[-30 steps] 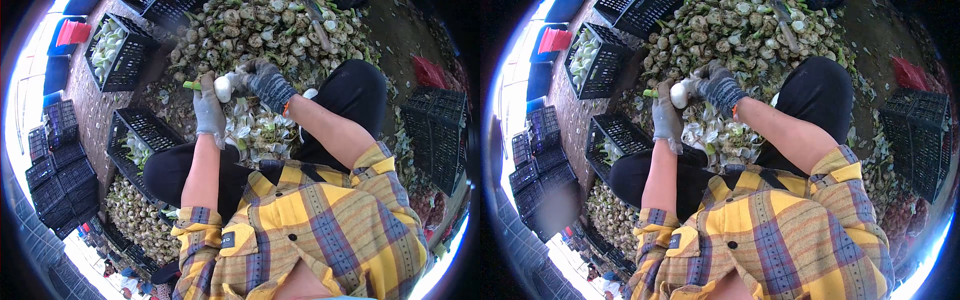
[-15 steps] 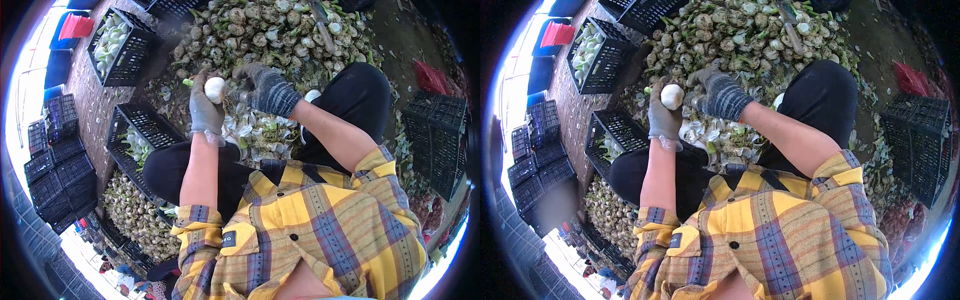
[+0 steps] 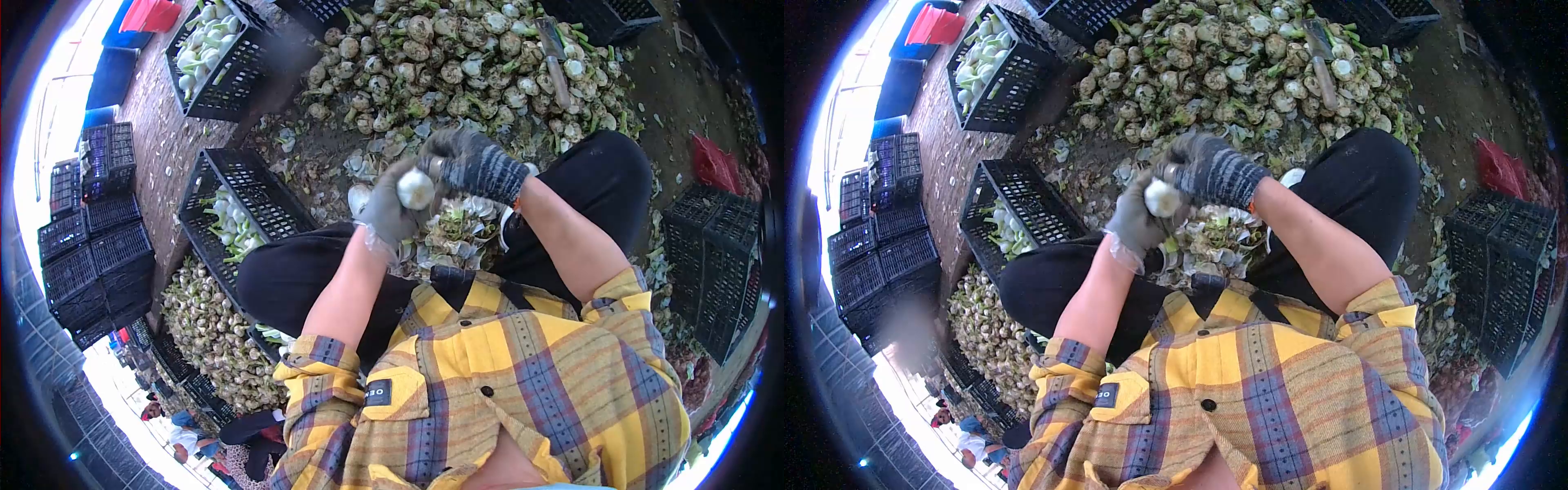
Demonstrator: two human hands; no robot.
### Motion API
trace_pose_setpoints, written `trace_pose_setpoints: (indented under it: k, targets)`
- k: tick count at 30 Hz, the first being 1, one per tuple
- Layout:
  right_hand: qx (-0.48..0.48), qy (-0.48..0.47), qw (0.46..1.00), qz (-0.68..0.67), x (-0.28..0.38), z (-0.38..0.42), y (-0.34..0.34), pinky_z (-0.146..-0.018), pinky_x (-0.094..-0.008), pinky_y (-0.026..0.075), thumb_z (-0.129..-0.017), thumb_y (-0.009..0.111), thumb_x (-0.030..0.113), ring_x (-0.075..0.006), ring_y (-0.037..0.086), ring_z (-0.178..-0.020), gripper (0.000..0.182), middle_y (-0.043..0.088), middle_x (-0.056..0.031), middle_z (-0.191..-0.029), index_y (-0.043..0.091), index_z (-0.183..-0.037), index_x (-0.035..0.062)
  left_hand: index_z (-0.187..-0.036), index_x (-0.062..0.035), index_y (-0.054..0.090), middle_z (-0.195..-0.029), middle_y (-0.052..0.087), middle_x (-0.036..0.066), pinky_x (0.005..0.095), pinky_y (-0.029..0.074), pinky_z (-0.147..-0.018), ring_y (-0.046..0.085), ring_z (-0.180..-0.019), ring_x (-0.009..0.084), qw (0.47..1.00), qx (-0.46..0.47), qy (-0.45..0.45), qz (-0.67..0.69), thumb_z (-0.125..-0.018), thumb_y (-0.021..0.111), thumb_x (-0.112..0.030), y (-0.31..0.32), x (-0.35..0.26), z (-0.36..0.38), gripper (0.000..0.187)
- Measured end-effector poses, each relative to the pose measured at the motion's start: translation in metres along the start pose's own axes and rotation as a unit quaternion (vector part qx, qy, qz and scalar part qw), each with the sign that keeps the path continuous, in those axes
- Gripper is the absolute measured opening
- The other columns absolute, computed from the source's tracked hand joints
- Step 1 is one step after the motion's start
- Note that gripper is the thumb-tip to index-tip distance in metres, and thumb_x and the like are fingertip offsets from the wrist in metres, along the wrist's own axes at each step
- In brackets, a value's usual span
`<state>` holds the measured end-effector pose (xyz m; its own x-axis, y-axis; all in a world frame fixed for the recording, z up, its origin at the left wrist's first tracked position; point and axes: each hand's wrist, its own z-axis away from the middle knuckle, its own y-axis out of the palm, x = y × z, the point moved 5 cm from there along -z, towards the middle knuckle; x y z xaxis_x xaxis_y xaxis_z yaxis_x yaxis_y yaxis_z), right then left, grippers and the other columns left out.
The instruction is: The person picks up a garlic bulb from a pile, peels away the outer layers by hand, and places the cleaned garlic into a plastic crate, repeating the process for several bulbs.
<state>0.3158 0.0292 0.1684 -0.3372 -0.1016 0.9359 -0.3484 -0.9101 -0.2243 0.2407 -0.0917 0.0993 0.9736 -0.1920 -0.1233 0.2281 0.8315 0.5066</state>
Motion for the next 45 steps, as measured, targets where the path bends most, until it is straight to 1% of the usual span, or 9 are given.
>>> trace_pose_setpoints:
  k: [5,9,15,21,25,28,29,33,45]
  targets:
    - [-0.065,0.005,0.997,-0.045,-0.025,-0.011,-0.001,-0.052,-0.0243,0.048,-0.088,0.056,0.019,-0.0084,0.057,-0.058,0.019,0.058,-0.0037,-0.069,0.058,-0.095,0.0015,-0.090,-0.0112,0.059,-0.080,0.064,0.006,0.0356,0.057,-0.061,0.064,-0.070,0.0194,0.982,-0.016,-0.060,-0.179,-0.084,0.056,-0.037,-0.043,-0.017,-0.011,0.026]
    - [-0.017,-0.010,1.000,0.002,-0.024,-0.011,0.014,-0.057,-0.0250,0.047,-0.087,0.054,0.015,-0.0086,0.055,-0.060,0.017,0.059,-0.0042,-0.076,0.057,-0.096,0.0008,-0.098,-0.0125,0.056,-0.083,0.063,0.004,0.0325,0.054,-0.057,0.063,-0.068,0.0165,0.935,-0.101,0.118,-0.319,-0.084,0.058,-0.035,-0.024,-0.094,0.042,0.027]
    - [0.004,-0.022,1.000,-0.013,-0.009,-0.005,0.024,-0.075,-0.0276,0.046,-0.084,0.058,0.012,-0.0109,0.054,-0.078,0.017,0.061,-0.0056,-0.085,0.057,-0.097,0.0004,-0.094,-0.0122,0.057,-0.084,0.062,0.003,0.0356,0.051,-0.067,0.060,-0.078,0.0177,0.924,-0.260,0.179,-0.217,-0.084,0.057,-0.033,-0.135,-0.231,0.115,0.023]
    - [0.016,-0.002,0.998,-0.060,-0.005,0.000,0.021,-0.074,-0.0271,0.046,-0.084,0.058,0.012,-0.0126,0.057,-0.078,0.020,0.062,-0.0076,-0.084,0.057,-0.099,-0.0008,-0.100,-0.0133,0.057,-0.093,0.061,0.004,0.0344,0.049,-0.071,0.058,-0.084,0.0197,0.770,-0.500,0.363,-0.160,-0.080,0.058,-0.046,-0.220,-0.330,0.177,0.039]
    - [0.003,0.012,0.999,-0.037,-0.006,0.000,0.019,-0.075,-0.0280,0.047,-0.084,0.059,0.014,-0.0136,0.058,-0.080,0.022,0.063,-0.0102,-0.089,0.057,-0.101,-0.0016,-0.130,-0.0082,0.038,-0.113,0.053,0.011,0.0412,0.047,-0.072,0.051,-0.097,0.0260,0.766,-0.380,0.418,-0.307,-0.077,0.064,-0.042,-0.130,-0.328,0.088,0.068]
    - [-0.025,-0.017,0.999,-0.024,0.000,0.001,0.012,-0.076,-0.0298,0.048,-0.084,0.060,0.016,-0.0185,0.060,-0.080,0.024,0.063,-0.0119,-0.088,0.057,-0.102,0.0003,-0.122,-0.0052,0.050,-0.103,0.061,0.009,0.0326,0.046,-0.074,0.056,-0.088,0.0198,0.606,-0.300,0.423,-0.603,-0.078,0.063,-0.039,-0.073,-0.318,-0.023,0.057]
    - [-0.031,-0.017,0.999,-0.012,0.004,0.002,0.008,-0.076,-0.0302,0.048,-0.084,0.060,0.016,-0.0197,0.060,-0.080,0.024,0.062,-0.0122,-0.088,0.057,-0.102,0.0008,-0.123,-0.0036,0.050,-0.109,0.061,0.013,0.0322,0.045,-0.084,0.058,-0.096,0.0225,0.649,-0.252,0.339,-0.632,-0.078,0.063,-0.041,-0.024,-0.276,-0.037,0.060]
    - [-0.012,0.040,0.999,-0.022,0.008,-0.001,-0.003,-0.075,-0.0332,0.048,-0.082,0.061,0.018,-0.0248,0.060,-0.082,0.026,0.061,-0.0140,-0.088,0.058,-0.102,0.0018,-0.126,-0.0052,0.046,-0.118,0.055,0.022,0.0362,0.042,-0.093,0.054,-0.110,0.0330,0.518,-0.234,0.276,-0.775,-0.078,0.059,-0.045,0.005,-0.215,-0.152,0.063]
    - [-0.057,0.019,0.998,-0.018,0.003,-0.002,-0.020,-0.074,-0.0390,0.048,-0.080,0.062,0.019,-0.0305,0.060,-0.083,0.024,0.061,-0.0150,-0.090,0.061,-0.099,0.0044,-0.110,-0.0082,0.057,-0.104,0.062,0.019,0.0423,0.046,-0.081,0.059,-0.097,0.0354,0.430,-0.236,0.255,-0.834,-0.081,0.056,-0.037,0.012,-0.191,-0.188,0.041]
